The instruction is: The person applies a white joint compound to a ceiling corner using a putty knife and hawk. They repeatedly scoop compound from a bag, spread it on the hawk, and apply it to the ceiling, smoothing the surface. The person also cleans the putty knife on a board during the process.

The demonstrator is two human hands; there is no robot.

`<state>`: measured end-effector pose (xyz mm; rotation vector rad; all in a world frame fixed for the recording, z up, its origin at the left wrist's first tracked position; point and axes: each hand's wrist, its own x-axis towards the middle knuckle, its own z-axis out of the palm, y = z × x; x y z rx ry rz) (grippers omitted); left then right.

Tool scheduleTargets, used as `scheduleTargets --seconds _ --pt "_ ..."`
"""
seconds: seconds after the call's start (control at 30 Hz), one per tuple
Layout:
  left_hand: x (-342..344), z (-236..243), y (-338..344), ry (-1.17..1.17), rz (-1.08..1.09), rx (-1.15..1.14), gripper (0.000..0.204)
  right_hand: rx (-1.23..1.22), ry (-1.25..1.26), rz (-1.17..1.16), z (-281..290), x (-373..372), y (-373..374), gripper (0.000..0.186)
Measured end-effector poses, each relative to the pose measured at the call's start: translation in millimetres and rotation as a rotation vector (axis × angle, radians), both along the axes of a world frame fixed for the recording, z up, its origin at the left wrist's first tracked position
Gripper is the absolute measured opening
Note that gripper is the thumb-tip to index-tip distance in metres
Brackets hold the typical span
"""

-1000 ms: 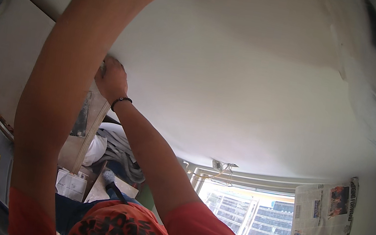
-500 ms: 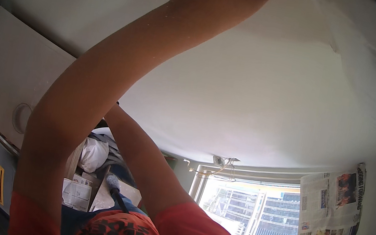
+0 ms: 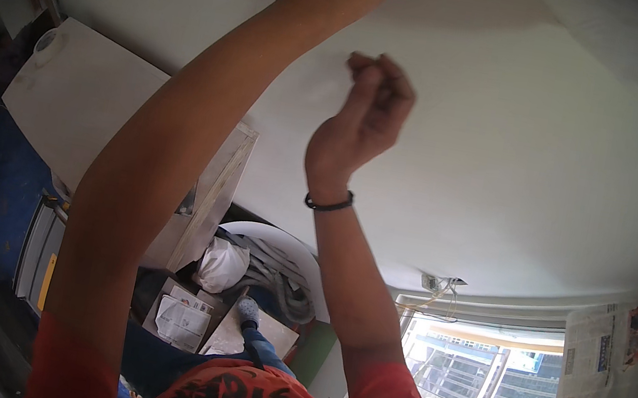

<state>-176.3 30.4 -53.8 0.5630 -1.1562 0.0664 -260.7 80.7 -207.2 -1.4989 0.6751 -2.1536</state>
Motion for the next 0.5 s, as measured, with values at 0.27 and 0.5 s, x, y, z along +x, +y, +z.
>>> scheduleTargets --seconds 0.27,0.5 --pt "11.0 -6.4 13.4 0.018 -0.011 0.081 0.01 0.115 0.143 0.497 166.2 -13.3 -15.4 0.038" --pt "45.6 -12.3 43.1 -0.094 0.056 0.503 0.016 0.068 0.005 0.542 176.0 1.8 -22.9 0.045"
